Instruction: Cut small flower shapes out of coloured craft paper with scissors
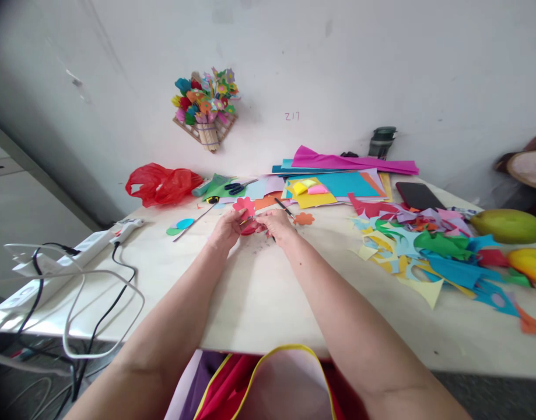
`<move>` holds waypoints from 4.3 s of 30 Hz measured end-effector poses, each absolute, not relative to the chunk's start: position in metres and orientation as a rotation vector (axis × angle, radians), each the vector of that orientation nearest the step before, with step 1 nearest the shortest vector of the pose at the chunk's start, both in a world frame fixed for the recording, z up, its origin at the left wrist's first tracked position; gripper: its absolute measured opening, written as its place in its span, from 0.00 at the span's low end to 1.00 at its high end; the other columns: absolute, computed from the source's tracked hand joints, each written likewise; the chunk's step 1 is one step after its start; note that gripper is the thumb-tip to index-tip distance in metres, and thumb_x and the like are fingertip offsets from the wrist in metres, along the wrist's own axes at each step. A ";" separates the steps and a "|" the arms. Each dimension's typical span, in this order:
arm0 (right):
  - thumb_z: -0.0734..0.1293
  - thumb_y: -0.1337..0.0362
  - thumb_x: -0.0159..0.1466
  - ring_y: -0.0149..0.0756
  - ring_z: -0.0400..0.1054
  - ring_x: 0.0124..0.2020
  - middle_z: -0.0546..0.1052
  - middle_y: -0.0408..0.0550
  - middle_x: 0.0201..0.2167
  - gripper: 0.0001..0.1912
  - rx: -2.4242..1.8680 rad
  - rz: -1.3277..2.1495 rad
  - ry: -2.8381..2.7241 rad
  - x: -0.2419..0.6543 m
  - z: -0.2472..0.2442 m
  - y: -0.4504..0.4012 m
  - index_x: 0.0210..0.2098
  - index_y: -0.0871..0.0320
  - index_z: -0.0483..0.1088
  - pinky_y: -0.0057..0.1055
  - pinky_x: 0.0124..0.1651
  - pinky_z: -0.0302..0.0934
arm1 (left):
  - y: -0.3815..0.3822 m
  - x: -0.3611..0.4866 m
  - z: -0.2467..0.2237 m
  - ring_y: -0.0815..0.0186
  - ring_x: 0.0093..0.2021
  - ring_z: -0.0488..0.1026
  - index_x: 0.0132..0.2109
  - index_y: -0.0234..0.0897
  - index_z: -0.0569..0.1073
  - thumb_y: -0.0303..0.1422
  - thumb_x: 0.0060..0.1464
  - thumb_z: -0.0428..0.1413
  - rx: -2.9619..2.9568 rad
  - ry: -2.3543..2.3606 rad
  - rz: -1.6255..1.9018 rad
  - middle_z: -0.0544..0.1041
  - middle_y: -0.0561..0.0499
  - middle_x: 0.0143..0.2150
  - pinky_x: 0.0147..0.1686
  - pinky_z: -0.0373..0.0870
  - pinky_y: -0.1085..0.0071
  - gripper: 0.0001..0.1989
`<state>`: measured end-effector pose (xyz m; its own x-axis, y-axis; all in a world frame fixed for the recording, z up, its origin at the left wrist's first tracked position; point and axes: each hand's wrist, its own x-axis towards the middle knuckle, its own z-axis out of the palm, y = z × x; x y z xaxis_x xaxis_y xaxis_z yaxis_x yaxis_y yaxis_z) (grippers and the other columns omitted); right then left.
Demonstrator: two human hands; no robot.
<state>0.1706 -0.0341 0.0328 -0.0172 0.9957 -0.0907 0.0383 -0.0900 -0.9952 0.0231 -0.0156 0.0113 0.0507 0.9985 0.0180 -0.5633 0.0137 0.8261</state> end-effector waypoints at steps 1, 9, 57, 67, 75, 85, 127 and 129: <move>0.69 0.70 0.57 0.30 0.71 0.22 0.81 0.51 0.27 0.04 -1.356 1.207 -1.245 0.174 0.033 -0.033 0.26 0.60 0.71 0.22 0.20 0.54 | -0.015 0.023 0.010 0.66 0.32 0.78 0.31 0.36 0.73 0.25 0.43 0.64 0.772 0.722 1.408 0.79 0.52 0.29 0.41 0.76 0.67 0.08; 0.62 0.59 0.68 0.47 0.74 0.52 0.80 0.57 0.48 0.14 -2.050 0.102 -1.812 0.203 0.044 -0.031 0.44 0.56 0.79 0.35 0.47 0.66 | -0.006 0.018 0.004 0.64 0.33 0.79 0.31 0.36 0.73 0.24 0.42 0.64 0.712 0.704 1.432 0.78 0.52 0.29 0.43 0.77 0.64 0.09; 0.80 0.48 0.44 0.28 0.66 0.21 0.73 0.41 0.20 0.26 -1.443 1.377 -2.143 0.255 0.069 -0.046 0.34 0.59 0.76 0.26 0.27 0.62 | -0.004 0.003 0.009 0.65 0.29 0.77 0.30 0.35 0.73 0.20 0.43 0.59 0.721 0.798 1.374 0.78 0.50 0.27 0.39 0.75 0.66 0.07; 0.80 0.49 0.46 0.25 0.63 0.21 0.71 0.40 0.20 0.24 -1.455 1.292 -2.196 0.243 0.065 -0.039 0.36 0.58 0.78 0.24 0.25 0.60 | -0.008 0.007 0.008 0.63 0.33 0.79 0.33 0.34 0.74 0.21 0.44 0.60 0.792 0.786 1.294 0.78 0.50 0.29 0.45 0.76 0.63 0.07; 0.80 0.49 0.46 0.26 0.64 0.21 0.70 0.39 0.19 0.24 -1.480 1.275 -2.149 0.236 0.067 -0.043 0.35 0.59 0.78 0.24 0.26 0.63 | -0.009 0.009 0.009 0.64 0.30 0.78 0.31 0.33 0.74 0.21 0.43 0.59 0.792 0.807 1.262 0.79 0.49 0.27 0.42 0.76 0.65 0.06; 0.80 0.52 0.48 0.25 0.63 0.20 0.70 0.40 0.19 0.22 -1.455 1.233 -2.160 0.230 0.068 -0.046 0.35 0.61 0.79 0.24 0.25 0.63 | -0.011 0.010 0.010 0.62 0.31 0.80 0.34 0.33 0.74 0.22 0.44 0.59 0.792 0.806 1.232 0.81 0.48 0.29 0.44 0.77 0.63 0.07; 0.80 0.50 0.45 0.24 0.61 0.21 0.74 0.43 0.23 0.26 -1.374 1.271 -2.118 0.227 0.056 -0.037 0.35 0.62 0.77 0.24 0.22 0.57 | -0.016 0.014 0.016 0.63 0.29 0.79 0.30 0.33 0.73 0.20 0.44 0.57 0.709 0.859 1.273 0.79 0.48 0.25 0.48 0.77 0.61 0.06; 0.80 0.50 0.45 0.24 0.61 0.20 0.72 0.42 0.21 0.26 -1.380 1.262 -2.113 0.226 0.056 -0.037 0.35 0.63 0.78 0.24 0.22 0.57 | -0.017 0.014 0.016 0.63 0.29 0.80 0.31 0.32 0.73 0.20 0.44 0.56 0.716 0.865 1.269 0.79 0.48 0.26 0.47 0.77 0.62 0.05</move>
<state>0.2264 -0.0372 0.0564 -0.4830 0.8545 -0.1912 0.5737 0.1439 -0.8063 0.0135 -0.0165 0.0163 0.0776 0.9855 -0.1510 -0.5011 0.1695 0.8486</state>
